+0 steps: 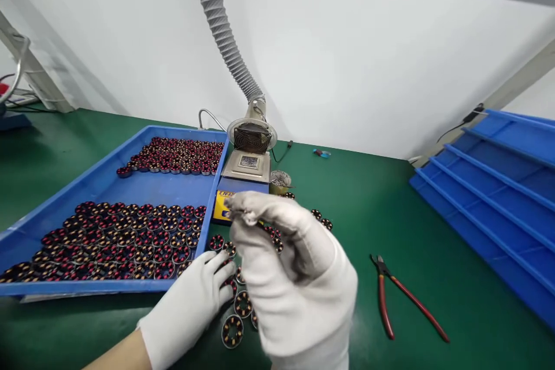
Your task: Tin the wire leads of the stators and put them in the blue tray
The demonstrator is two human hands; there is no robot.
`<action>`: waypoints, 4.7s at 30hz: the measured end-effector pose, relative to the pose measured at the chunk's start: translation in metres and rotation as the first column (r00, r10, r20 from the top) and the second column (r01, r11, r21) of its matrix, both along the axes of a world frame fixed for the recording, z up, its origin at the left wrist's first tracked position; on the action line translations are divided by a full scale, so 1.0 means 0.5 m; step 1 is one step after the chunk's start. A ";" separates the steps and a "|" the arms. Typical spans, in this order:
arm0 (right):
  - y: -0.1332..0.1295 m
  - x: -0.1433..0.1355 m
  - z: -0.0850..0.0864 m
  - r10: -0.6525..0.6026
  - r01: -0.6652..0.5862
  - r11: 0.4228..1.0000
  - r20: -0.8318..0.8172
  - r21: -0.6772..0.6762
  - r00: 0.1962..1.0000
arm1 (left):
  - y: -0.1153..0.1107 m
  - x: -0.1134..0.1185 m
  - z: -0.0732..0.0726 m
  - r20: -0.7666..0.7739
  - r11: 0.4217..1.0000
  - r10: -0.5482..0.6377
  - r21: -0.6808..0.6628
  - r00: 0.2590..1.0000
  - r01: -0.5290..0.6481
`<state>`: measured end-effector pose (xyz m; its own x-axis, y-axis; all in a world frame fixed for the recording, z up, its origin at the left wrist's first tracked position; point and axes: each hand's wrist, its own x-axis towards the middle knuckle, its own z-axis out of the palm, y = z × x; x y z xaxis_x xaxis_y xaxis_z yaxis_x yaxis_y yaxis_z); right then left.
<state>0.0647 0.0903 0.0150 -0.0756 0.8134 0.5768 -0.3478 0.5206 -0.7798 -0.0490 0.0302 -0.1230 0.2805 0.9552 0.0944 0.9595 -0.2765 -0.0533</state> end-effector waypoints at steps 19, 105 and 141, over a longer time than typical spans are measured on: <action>0.085 -0.074 -0.053 0.480 -0.577 0.773 -0.354 -0.263 0.803 | 0.092 -0.057 0.233 0.272 0.463 -0.233 0.875 0.934 -0.140; 0.067 -0.087 -0.058 0.482 -0.797 0.375 -0.635 -0.472 0.603 | 0.073 -0.118 0.233 0.884 0.929 -0.263 0.340 0.387 -0.147; 0.057 -0.105 -0.052 0.486 -0.676 0.473 -0.472 -0.565 0.735 | 0.078 -0.121 0.240 0.925 0.891 -0.322 0.224 -0.201 -0.395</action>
